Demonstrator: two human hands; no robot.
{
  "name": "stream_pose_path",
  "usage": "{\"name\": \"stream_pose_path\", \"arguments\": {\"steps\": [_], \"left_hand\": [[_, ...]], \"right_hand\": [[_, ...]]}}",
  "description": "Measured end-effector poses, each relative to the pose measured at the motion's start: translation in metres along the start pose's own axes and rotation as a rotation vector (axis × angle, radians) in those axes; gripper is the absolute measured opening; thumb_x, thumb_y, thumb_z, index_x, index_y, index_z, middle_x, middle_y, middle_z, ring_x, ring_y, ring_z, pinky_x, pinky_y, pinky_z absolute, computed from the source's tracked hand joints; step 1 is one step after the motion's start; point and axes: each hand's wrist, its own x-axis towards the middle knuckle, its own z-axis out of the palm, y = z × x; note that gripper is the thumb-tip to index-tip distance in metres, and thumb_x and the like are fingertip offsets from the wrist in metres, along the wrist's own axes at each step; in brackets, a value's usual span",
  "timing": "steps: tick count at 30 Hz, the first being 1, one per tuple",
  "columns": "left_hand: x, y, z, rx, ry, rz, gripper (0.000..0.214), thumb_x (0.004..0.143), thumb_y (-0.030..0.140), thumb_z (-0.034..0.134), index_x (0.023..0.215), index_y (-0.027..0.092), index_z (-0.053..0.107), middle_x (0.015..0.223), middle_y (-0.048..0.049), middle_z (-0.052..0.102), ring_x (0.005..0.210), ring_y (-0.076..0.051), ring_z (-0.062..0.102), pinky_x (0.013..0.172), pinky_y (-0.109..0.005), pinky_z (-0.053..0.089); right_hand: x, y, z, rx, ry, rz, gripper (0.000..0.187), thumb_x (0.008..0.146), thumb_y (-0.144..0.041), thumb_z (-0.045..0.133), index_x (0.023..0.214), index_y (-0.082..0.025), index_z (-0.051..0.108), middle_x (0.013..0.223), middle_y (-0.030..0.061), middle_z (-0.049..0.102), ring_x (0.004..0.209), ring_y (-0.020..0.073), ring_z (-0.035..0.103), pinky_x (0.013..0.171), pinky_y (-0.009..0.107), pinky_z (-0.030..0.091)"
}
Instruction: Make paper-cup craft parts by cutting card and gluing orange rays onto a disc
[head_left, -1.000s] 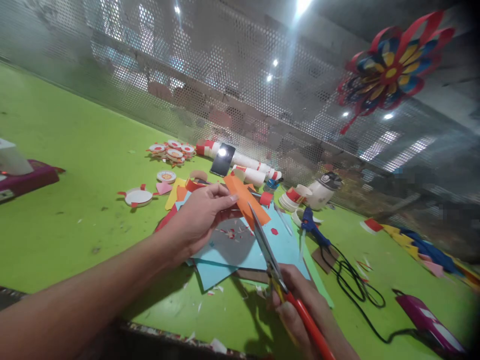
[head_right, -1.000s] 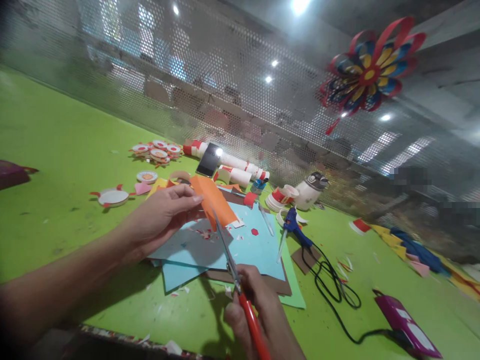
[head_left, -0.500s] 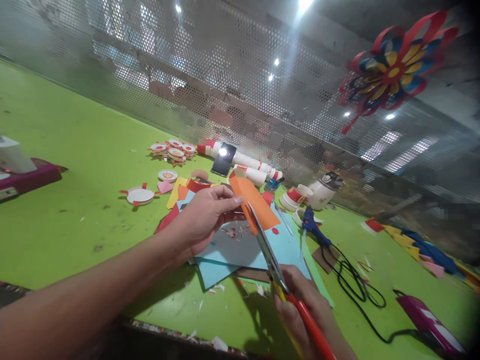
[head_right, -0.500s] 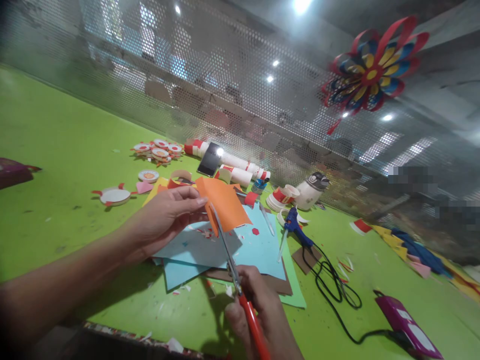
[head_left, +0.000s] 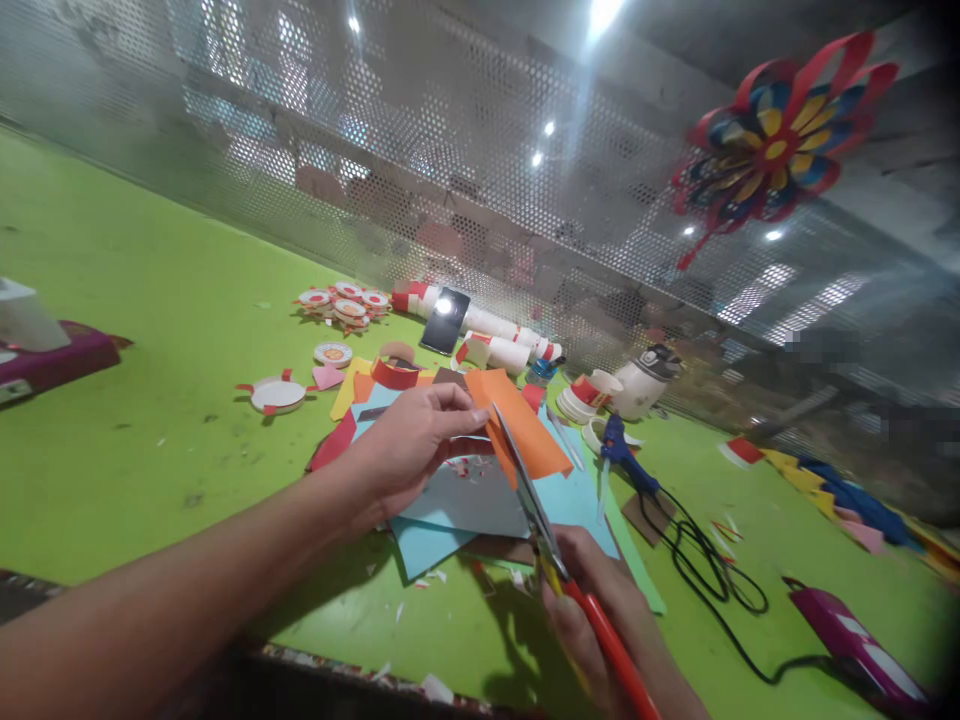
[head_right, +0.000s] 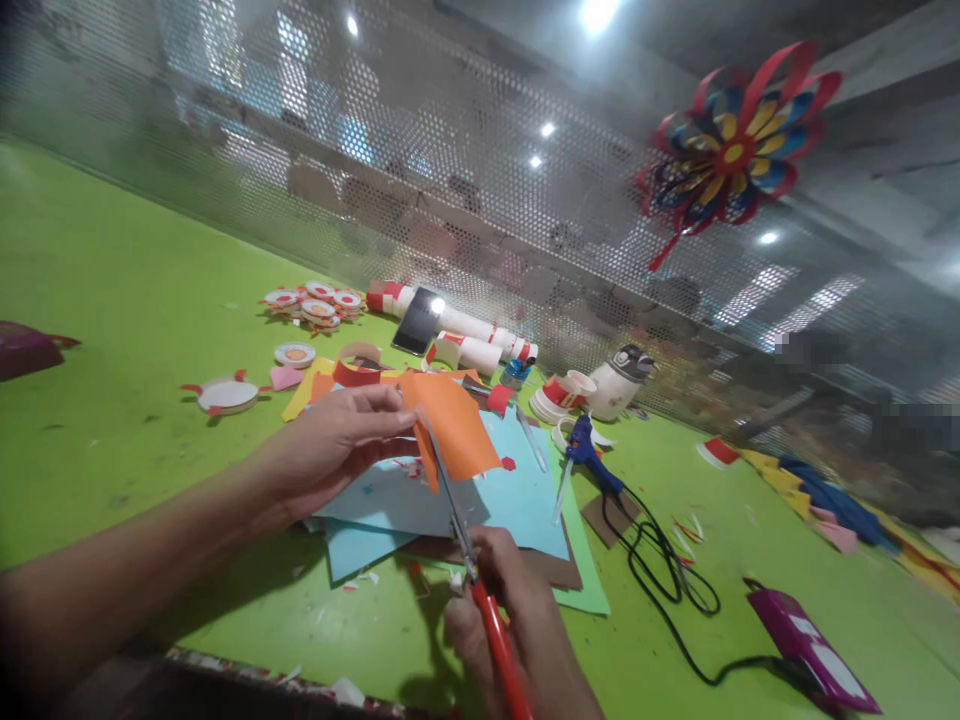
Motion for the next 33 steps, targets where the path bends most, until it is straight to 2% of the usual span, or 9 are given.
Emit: {"name": "stream_pose_path", "arguments": {"steps": [11,20,26,33], "left_hand": [[-0.0018,-0.0033,-0.0012,0.004,-0.061,-0.027,0.017,0.079,0.015,0.063,0.066,0.014,0.052,0.071,-0.0028,0.063,0.068,-0.016,0.063,0.068,-0.031,0.049],[0.0005,-0.0041,-0.0012,0.034,-0.018,-0.004,0.018,0.078,0.017,0.063,0.065,0.014,0.052,0.068,-0.0043,0.066,0.061,-0.014,0.061,0.065,-0.032,0.050],[-0.0044,-0.0060,0.0046,0.073,-0.047,0.009,0.020,0.075,0.020,0.067,0.063,0.014,0.053,0.071,-0.0026,0.063,0.067,-0.015,0.060,0.067,-0.031,0.050],[-0.0049,-0.0076,0.0060,0.062,-0.051,0.012,0.019,0.076,0.019,0.067,0.062,0.014,0.054,0.068,-0.0010,0.060,0.065,-0.014,0.059,0.066,-0.030,0.050]], "right_hand": [[-0.0026,-0.0022,-0.0007,-0.095,0.028,0.000,0.040,0.087,-0.059,0.041,0.095,-0.022,0.054,0.057,-0.0048,0.044,0.049,0.0126,0.039,0.047,0.024,0.031],[-0.0062,0.0048,0.0046,-0.038,0.018,0.087,0.047,0.085,-0.066,0.039,0.098,-0.021,0.049,0.063,-0.0042,0.041,0.054,0.0135,0.038,0.050,0.025,0.028],[-0.0046,-0.0017,0.0017,-0.033,-0.014,0.063,0.048,0.088,-0.065,0.033,0.100,-0.021,0.049,0.062,-0.0045,0.041,0.053,0.0129,0.037,0.051,0.025,0.028],[-0.0046,-0.0033,0.0023,0.008,-0.009,0.026,0.045,0.089,-0.061,0.037,0.102,-0.021,0.051,0.060,-0.0044,0.043,0.051,0.0125,0.040,0.049,0.024,0.030]]}}
